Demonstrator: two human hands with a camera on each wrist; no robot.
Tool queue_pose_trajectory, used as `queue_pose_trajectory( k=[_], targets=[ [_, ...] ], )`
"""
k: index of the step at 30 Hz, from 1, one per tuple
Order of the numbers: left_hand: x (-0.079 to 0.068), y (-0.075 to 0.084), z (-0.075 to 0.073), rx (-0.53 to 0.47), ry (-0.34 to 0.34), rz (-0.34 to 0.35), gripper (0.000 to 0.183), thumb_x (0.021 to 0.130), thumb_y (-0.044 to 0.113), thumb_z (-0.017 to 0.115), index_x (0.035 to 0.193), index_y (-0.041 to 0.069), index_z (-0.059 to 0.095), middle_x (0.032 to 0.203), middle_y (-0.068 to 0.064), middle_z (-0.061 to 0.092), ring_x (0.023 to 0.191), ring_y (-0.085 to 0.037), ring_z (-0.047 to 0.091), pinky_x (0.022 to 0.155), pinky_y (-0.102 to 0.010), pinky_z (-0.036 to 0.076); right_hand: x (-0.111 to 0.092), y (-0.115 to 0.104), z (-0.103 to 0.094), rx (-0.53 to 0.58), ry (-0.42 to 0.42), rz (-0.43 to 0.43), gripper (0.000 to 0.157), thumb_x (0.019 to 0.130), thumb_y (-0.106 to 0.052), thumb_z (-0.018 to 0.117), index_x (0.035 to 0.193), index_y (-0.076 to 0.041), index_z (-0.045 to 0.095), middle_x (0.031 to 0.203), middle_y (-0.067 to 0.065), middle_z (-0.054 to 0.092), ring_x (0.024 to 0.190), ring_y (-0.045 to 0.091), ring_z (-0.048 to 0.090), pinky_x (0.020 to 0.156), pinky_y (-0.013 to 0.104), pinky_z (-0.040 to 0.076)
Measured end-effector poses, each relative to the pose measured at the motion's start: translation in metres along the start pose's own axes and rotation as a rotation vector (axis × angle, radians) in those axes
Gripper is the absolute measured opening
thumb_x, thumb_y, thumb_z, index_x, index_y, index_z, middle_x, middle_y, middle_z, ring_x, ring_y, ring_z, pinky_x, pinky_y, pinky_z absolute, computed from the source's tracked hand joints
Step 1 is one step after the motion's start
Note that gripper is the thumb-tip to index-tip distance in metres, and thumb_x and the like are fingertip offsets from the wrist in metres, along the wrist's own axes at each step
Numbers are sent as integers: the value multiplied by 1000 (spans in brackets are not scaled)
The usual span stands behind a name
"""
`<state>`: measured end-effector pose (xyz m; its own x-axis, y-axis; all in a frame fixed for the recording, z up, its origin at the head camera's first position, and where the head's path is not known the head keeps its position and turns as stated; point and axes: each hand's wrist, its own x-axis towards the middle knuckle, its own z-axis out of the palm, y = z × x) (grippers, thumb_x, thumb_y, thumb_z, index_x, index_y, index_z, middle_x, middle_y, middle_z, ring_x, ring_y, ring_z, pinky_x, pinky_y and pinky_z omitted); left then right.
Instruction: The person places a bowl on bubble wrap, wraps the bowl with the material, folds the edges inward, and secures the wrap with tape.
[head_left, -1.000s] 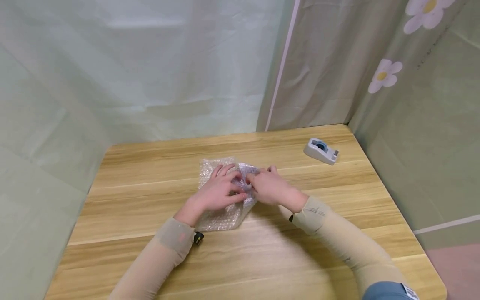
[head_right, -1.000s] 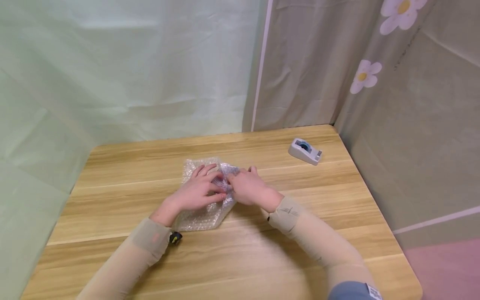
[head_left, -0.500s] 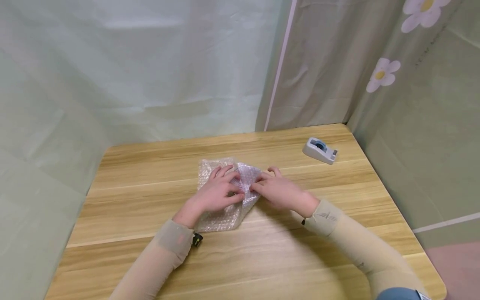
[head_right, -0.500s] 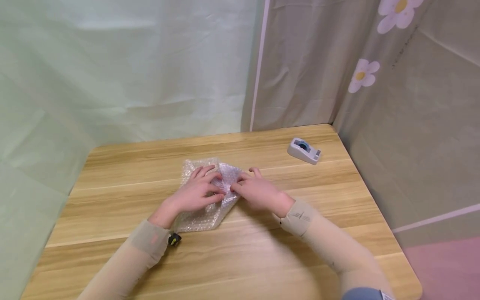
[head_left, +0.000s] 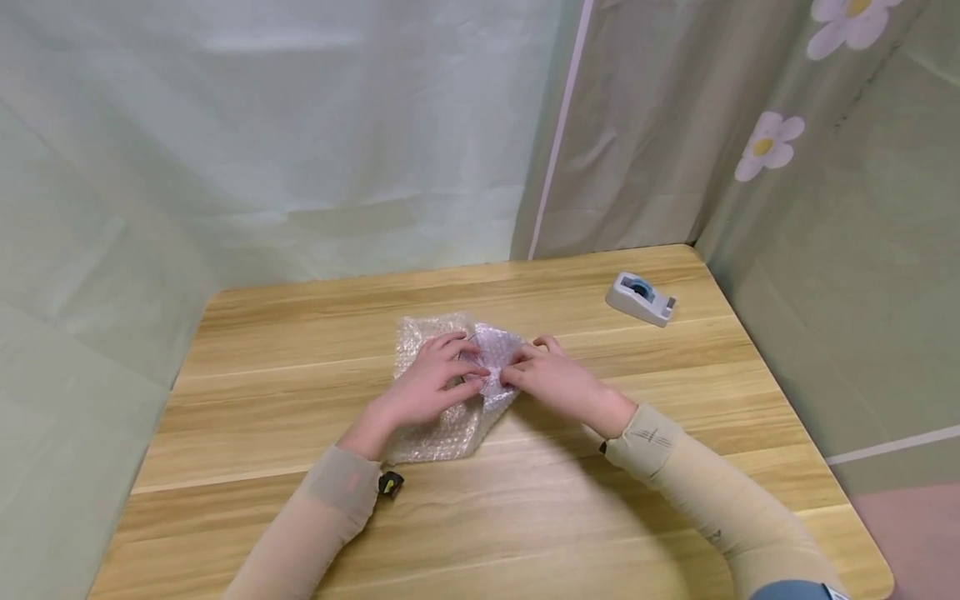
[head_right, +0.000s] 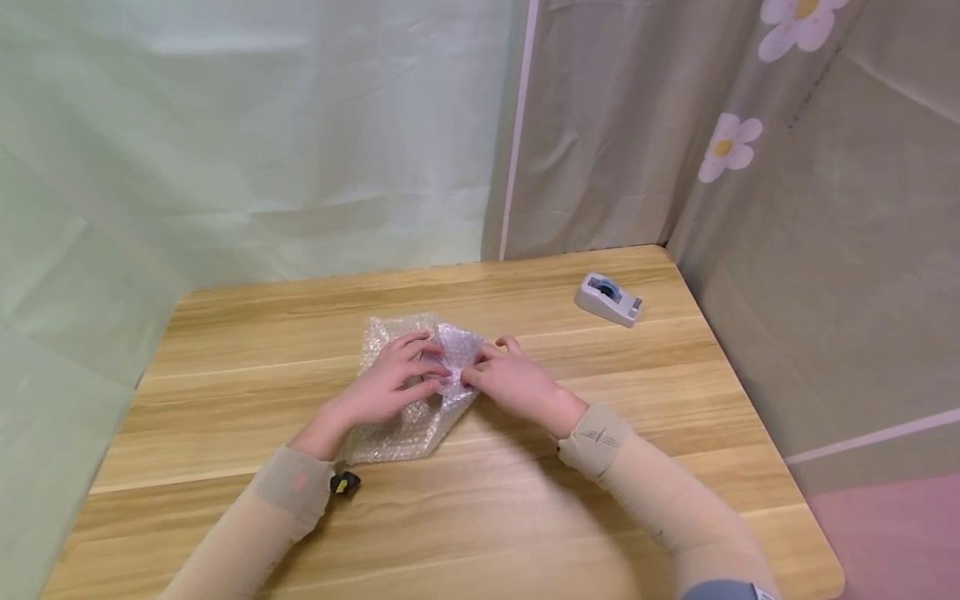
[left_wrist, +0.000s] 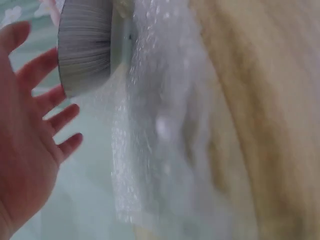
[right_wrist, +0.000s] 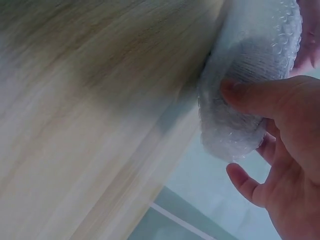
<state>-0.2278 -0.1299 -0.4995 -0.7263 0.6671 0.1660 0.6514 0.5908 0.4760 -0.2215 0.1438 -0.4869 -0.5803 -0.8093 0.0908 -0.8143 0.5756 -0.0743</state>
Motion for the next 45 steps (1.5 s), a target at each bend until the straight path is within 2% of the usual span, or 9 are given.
queue_pose_trajectory(
  k=[4,8,12,15,18,23,26,32,45],
  targets=[
    [-6,-11,-11,-124,183,-103,29,106,25,65,129,9,74,148,-18,59,145,-40,46,123,-64,29,0,-1,-1,17,-8,9,20,103,-13,68,120,-21,76,120,-4,79,121,24,62,109,54,42],
    [-14,-29,-23,-216,310,-386,42,106,23,63,142,2,62,147,-20,57,136,-40,52,116,-60,41,0,-1,-2,29,-23,19,21,104,-12,67,120,-21,76,120,-5,78,120,24,62,106,51,47],
    [-20,-53,-30,-296,303,-630,64,106,27,61,157,-7,42,147,-30,49,129,-45,53,110,-60,46,0,0,-3,33,-28,26,21,104,-11,66,121,-20,76,119,-5,78,120,25,62,104,51,50],
    [-22,-69,-30,-338,234,-717,70,107,32,60,157,-13,38,149,-35,44,135,-48,49,116,-59,42,-1,0,-3,28,-36,33,22,104,-11,67,120,-21,77,118,-4,78,118,25,62,100,50,51],
    [-20,-79,-29,-393,197,-773,65,109,35,60,151,-13,48,151,-34,49,140,-46,48,119,-57,40,-1,0,-3,30,-47,38,21,104,-10,67,119,-21,77,118,-3,78,117,25,63,96,49,52],
    [-12,-83,-29,-459,226,-870,58,108,39,62,143,-7,59,147,-28,57,136,-42,52,114,-54,44,-1,0,-1,34,-53,44,22,104,-11,66,120,-23,77,118,-3,77,118,24,63,95,48,53],
    [-8,-82,-29,-429,233,-898,57,106,39,65,140,-6,61,144,-28,59,133,-42,54,113,-53,46,-1,0,0,28,-50,39,21,104,-11,67,119,-23,77,119,-2,77,117,25,63,95,48,53],
    [-6,-81,-27,-354,247,-907,41,103,30,69,123,-6,68,129,-25,65,117,-38,59,102,-50,51,1,-1,-1,33,-54,33,21,104,-11,66,117,-24,76,119,-2,77,118,25,63,95,48,53],
    [-6,-91,-23,-390,356,-923,30,103,26,69,116,-1,69,115,-18,66,105,-32,58,92,-43,50,3,-2,-4,27,-27,24,19,102,-11,68,114,-24,77,117,0,77,116,25,64,93,48,54]
  ],
)
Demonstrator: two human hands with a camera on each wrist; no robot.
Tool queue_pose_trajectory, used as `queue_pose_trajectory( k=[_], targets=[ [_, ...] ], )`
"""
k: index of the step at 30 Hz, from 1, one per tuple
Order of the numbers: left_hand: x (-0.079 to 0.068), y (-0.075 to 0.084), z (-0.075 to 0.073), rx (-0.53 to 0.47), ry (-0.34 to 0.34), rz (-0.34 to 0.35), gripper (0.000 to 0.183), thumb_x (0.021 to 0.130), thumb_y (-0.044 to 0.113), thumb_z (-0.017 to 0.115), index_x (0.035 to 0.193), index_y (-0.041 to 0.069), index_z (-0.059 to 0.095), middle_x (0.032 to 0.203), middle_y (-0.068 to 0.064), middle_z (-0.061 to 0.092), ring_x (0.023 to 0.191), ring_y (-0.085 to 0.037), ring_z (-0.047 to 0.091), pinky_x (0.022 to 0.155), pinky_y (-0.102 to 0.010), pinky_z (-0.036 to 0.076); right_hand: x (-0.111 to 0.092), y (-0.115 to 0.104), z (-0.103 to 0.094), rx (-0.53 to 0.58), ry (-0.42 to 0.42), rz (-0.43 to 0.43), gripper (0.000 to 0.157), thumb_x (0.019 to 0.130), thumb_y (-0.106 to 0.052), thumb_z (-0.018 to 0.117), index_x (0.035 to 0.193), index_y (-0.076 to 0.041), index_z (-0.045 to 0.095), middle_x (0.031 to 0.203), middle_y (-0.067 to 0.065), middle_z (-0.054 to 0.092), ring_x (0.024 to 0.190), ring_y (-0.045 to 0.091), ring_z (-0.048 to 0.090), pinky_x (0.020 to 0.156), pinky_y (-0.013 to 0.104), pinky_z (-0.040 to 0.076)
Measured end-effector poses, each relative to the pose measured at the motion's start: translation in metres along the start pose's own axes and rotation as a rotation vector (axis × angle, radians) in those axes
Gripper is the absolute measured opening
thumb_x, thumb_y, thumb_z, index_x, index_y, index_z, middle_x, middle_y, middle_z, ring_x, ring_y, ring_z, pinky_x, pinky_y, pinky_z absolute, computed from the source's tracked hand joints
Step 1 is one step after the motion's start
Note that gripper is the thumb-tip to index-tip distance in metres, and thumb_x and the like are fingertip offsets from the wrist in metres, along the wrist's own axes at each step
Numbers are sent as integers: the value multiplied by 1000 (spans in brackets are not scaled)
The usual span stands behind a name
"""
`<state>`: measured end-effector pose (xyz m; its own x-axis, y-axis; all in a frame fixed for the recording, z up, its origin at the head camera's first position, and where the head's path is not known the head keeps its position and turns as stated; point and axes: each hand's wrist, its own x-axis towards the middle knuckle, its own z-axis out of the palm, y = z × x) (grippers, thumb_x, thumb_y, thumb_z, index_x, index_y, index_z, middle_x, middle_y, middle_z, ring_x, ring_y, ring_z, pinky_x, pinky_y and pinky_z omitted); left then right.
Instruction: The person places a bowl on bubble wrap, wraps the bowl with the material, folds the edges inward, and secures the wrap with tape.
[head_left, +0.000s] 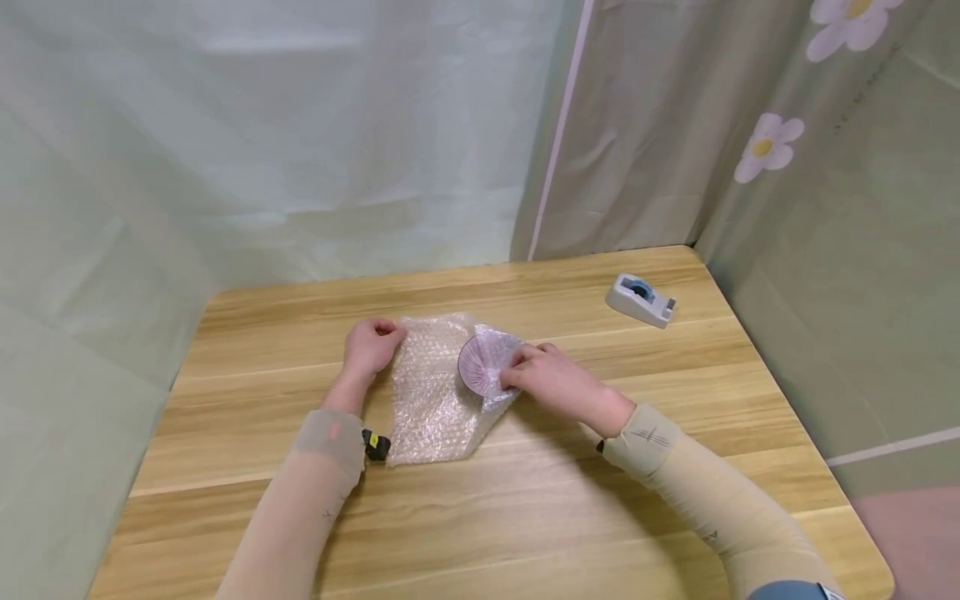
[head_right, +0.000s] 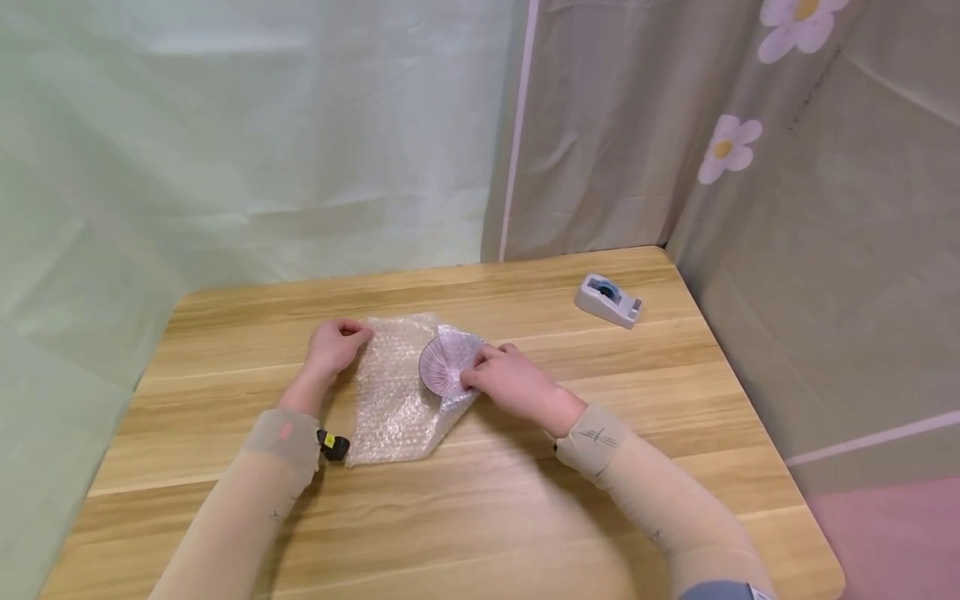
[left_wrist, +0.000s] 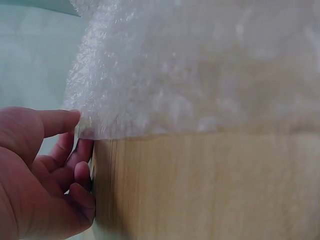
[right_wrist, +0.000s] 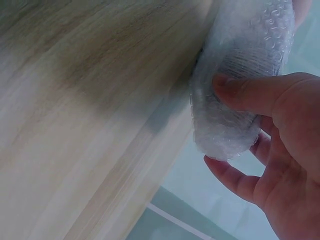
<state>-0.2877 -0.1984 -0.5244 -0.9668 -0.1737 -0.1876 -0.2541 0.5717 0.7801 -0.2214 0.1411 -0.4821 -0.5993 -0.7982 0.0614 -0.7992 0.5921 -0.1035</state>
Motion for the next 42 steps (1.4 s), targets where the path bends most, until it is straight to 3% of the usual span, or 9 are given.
queue_pose_trajectory(
  k=[13,24,33,42],
  targets=[
    [-1,-1,-2,-9,5,0,28,105,22,69,118,-2,68,109,-17,70,98,-28,62,83,-36,50,1,2,2,-5,1,-2,19,103,-11,68,113,-24,77,117,0,77,116,24,64,94,49,54],
    [2,-1,-2,-33,-29,29,32,106,19,68,126,-6,72,125,-24,70,114,-34,63,101,-46,51,2,3,4,-5,4,1,19,102,-11,69,113,-24,77,118,1,77,117,25,64,94,49,55],
    [2,-2,0,40,-30,56,31,108,22,63,121,-4,72,110,-19,69,99,-31,60,87,-39,50,3,1,4,-46,20,-7,16,102,-12,68,109,-24,76,115,0,77,115,25,64,95,50,55],
    [2,-5,-1,13,-15,50,30,107,20,67,120,-5,72,115,-20,71,103,-30,62,89,-39,51,3,2,4,-47,15,-2,16,103,-12,67,109,-24,75,115,-1,78,115,25,64,96,51,55]
  ],
)
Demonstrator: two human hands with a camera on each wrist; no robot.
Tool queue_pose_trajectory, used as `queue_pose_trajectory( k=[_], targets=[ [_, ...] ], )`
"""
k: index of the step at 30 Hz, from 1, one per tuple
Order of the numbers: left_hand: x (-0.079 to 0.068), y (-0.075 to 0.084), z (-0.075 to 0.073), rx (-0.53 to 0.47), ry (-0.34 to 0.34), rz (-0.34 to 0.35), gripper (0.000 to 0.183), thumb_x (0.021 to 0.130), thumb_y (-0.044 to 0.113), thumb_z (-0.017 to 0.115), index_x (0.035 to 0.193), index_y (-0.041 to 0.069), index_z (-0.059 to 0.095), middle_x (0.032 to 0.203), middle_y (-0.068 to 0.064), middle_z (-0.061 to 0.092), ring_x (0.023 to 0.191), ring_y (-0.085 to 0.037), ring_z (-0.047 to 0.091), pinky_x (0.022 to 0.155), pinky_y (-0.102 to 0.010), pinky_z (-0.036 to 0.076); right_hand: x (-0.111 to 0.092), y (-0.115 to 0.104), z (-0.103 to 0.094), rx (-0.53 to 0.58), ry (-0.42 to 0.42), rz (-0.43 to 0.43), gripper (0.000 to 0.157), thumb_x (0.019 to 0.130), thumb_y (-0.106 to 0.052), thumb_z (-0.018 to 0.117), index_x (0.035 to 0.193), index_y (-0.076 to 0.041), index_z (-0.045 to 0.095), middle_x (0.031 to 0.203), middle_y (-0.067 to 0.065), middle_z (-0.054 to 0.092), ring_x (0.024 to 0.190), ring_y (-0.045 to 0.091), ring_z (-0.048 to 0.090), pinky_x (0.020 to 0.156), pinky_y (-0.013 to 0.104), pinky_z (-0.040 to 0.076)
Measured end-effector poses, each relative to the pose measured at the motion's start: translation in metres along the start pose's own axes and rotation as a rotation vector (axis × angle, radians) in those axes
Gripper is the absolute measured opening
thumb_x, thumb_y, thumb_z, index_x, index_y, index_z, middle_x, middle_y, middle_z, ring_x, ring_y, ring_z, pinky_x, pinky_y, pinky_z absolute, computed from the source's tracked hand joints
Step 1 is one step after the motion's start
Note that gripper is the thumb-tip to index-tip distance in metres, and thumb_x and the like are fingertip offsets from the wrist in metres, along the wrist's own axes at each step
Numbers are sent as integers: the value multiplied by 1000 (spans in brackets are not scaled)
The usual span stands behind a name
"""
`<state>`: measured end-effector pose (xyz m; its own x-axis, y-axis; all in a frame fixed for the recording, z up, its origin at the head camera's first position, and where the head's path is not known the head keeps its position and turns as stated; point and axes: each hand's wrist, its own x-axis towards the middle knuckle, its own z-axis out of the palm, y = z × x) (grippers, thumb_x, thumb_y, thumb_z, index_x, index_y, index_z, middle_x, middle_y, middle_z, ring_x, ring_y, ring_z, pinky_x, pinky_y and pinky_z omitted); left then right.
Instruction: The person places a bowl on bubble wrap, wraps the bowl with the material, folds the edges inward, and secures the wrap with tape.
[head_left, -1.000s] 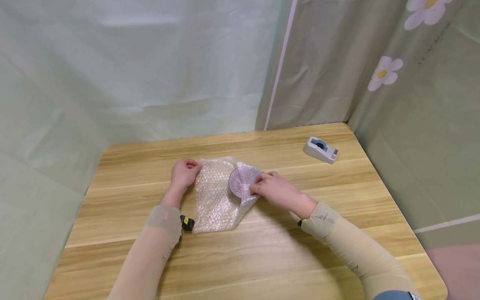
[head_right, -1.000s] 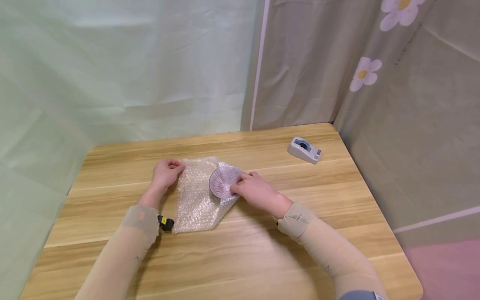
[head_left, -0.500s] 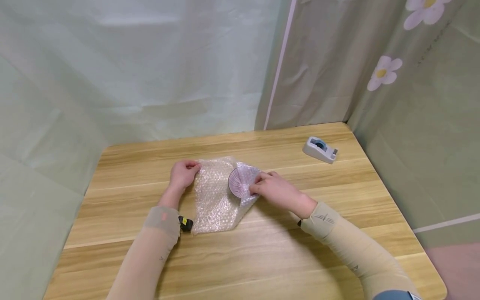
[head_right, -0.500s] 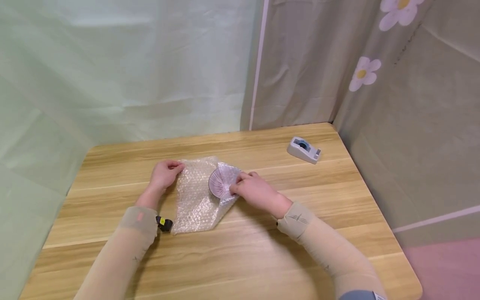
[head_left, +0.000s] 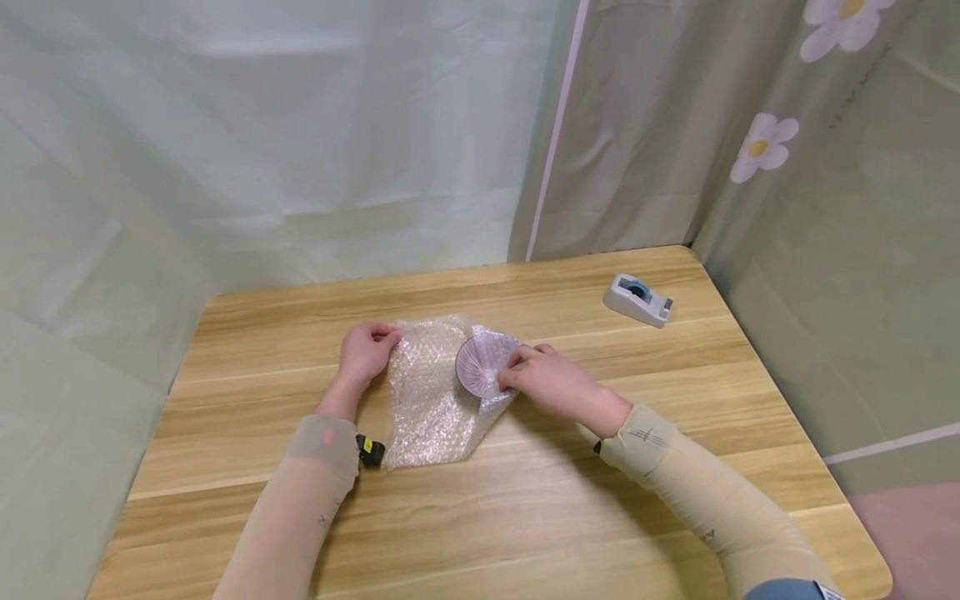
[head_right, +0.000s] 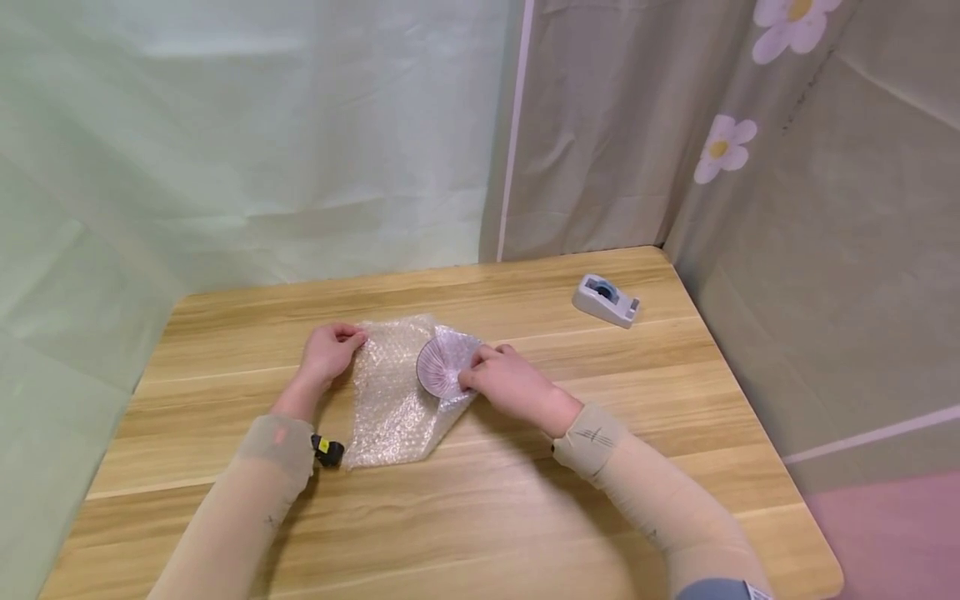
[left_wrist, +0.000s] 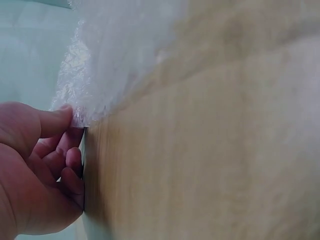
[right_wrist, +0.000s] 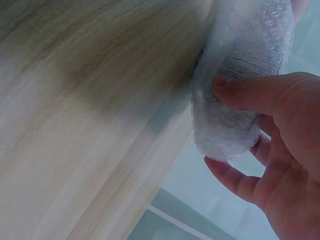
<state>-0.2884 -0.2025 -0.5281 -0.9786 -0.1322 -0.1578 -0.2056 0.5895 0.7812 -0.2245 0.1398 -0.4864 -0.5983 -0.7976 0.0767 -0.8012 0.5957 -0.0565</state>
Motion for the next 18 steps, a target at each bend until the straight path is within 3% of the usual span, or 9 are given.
queue_pose_trajectory(
  k=[18],
  targets=[
    [-2,-1,0,-141,24,-61,37,105,25,70,130,-2,72,122,-19,71,106,-26,63,87,-29,51,0,1,3,11,-3,0,16,103,-13,67,110,-25,75,116,1,77,117,25,64,96,51,54]
  ],
)
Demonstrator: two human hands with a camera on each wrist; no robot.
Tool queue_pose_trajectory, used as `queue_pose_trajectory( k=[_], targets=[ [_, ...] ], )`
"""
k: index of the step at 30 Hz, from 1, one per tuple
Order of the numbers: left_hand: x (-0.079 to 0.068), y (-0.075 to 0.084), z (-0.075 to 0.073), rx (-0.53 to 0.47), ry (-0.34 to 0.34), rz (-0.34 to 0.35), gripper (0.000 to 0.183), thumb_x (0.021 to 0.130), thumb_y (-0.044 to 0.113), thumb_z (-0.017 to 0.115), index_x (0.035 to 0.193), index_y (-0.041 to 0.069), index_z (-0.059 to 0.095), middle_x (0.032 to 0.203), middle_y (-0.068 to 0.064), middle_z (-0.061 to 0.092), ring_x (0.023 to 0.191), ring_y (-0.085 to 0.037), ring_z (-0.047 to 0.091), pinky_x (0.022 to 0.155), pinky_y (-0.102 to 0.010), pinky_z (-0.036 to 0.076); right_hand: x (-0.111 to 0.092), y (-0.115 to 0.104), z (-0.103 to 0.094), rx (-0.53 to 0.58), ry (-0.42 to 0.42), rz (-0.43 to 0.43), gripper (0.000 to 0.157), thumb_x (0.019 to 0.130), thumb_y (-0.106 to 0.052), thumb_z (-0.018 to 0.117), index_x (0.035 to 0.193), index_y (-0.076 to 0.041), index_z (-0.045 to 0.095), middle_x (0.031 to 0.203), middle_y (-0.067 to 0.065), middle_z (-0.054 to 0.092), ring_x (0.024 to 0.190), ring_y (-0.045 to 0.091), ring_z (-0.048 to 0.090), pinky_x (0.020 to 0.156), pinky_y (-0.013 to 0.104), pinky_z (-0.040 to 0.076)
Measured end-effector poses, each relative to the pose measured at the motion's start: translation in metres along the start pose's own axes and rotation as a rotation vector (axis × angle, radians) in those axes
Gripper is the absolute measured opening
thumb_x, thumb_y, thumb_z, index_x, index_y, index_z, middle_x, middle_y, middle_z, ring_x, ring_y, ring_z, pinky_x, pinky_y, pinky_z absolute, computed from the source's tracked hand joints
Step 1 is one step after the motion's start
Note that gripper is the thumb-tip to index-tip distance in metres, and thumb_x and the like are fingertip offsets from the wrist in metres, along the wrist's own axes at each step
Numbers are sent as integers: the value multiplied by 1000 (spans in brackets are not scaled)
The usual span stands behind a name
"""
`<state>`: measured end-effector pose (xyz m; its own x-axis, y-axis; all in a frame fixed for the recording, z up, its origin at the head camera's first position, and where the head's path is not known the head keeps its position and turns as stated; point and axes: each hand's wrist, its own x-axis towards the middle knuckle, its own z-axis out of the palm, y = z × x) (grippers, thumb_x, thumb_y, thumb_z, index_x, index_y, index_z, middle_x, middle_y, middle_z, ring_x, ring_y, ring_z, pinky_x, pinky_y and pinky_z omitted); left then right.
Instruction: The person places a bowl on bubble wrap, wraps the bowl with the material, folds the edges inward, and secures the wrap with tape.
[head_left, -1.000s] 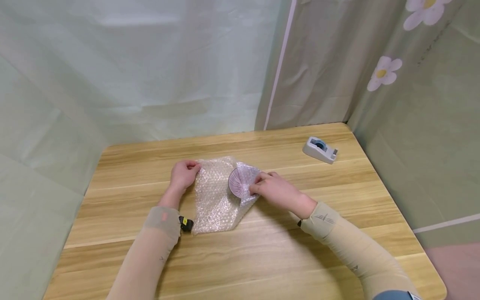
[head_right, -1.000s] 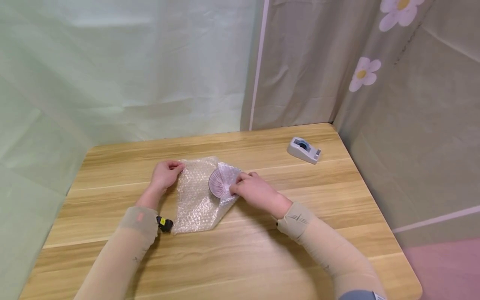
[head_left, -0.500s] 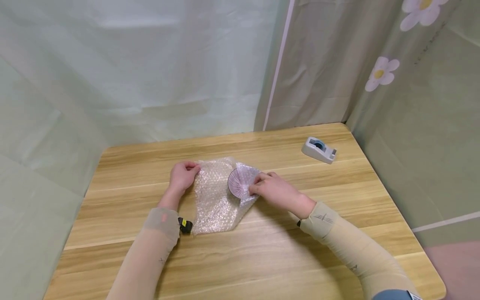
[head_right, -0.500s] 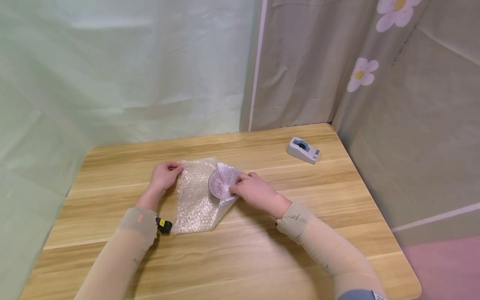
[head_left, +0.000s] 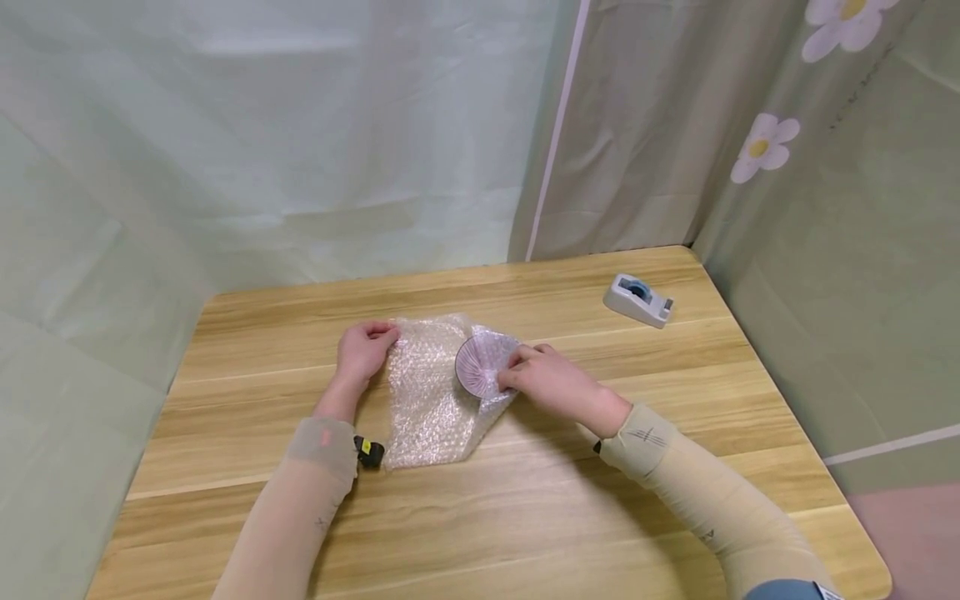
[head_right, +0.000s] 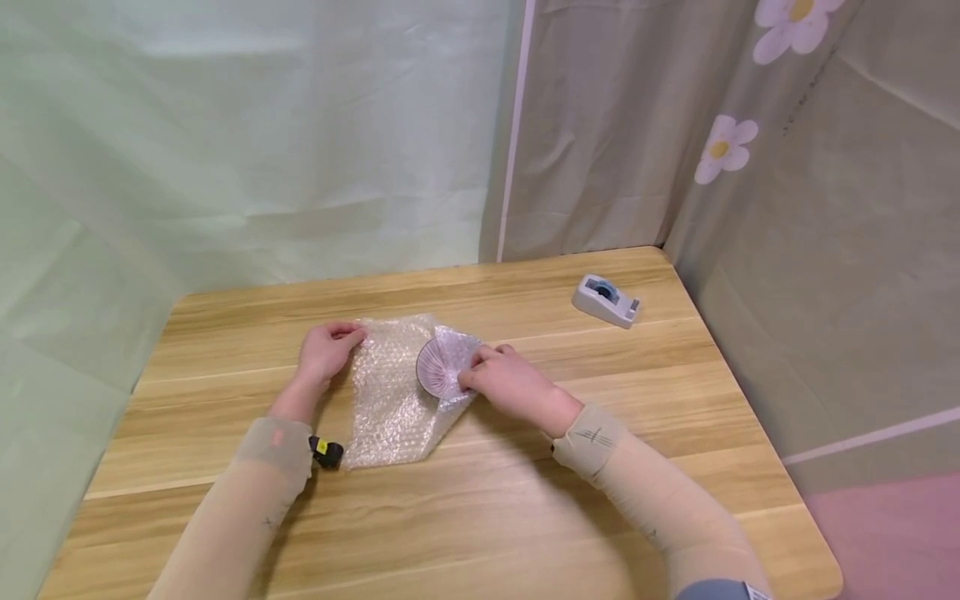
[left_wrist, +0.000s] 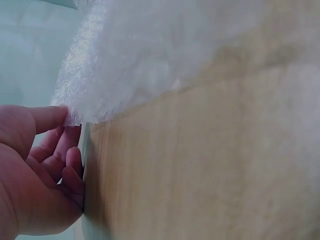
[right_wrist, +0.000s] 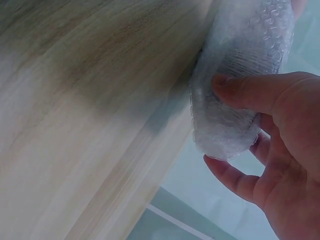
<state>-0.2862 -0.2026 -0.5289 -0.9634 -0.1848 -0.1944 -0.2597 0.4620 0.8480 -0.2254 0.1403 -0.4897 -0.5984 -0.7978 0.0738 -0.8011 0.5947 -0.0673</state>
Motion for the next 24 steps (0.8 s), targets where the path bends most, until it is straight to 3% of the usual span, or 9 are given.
queue_pose_trajectory(
  k=[24],
  targets=[
    [-1,1,-2,-66,16,10,32,103,22,69,124,-3,70,120,-18,71,101,-20,62,84,-25,51,0,0,-2,2,0,-4,19,102,-9,67,110,-24,75,117,1,77,117,25,64,94,51,55]
  ],
)
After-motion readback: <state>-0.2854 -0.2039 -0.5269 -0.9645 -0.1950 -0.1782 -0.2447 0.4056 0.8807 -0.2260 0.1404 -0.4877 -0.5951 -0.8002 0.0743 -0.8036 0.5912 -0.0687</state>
